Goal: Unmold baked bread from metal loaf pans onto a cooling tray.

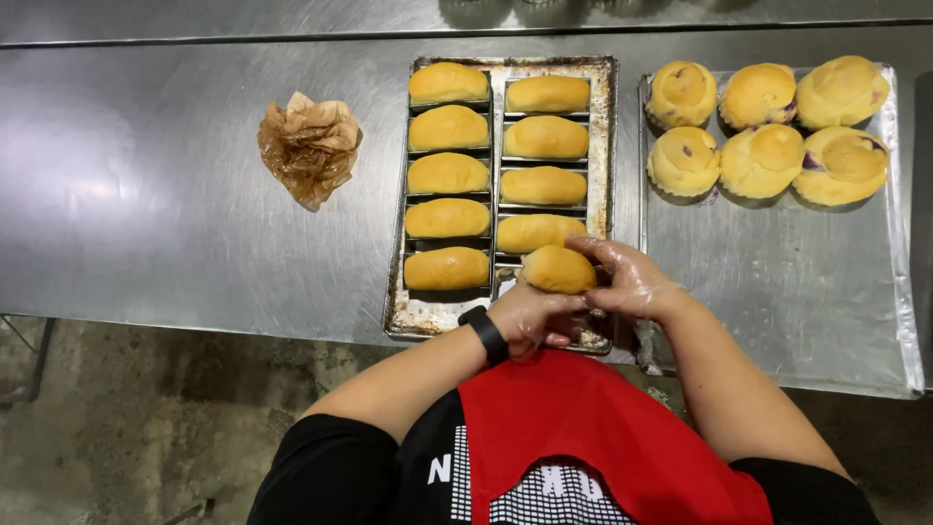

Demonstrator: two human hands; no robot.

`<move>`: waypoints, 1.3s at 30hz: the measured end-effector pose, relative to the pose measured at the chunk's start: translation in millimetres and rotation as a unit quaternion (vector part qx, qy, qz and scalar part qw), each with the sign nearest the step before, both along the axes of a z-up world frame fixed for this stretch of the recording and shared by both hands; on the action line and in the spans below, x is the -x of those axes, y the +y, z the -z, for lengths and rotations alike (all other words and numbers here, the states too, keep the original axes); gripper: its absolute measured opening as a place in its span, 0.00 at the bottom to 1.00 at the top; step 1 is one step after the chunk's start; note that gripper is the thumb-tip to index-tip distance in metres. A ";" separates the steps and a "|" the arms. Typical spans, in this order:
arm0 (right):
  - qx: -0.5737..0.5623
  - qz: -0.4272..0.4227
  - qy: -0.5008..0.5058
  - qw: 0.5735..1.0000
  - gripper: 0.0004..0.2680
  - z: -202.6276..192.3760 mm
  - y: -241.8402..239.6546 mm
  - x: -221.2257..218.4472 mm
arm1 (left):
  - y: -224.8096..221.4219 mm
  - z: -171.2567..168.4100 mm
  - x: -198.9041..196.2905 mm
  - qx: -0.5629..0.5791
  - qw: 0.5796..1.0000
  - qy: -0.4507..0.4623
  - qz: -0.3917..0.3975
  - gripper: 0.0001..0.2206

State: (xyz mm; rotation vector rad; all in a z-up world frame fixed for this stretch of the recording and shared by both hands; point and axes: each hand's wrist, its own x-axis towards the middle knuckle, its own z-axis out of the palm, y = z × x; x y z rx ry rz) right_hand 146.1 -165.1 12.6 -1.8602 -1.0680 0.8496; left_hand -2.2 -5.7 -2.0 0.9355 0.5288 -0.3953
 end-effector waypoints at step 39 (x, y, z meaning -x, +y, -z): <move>-0.294 0.030 0.486 0.822 0.33 -77.5 3.0 13.7 | 52.2 -57.3 -60.1 -0.016 0.966 -0.167 0.199 0.14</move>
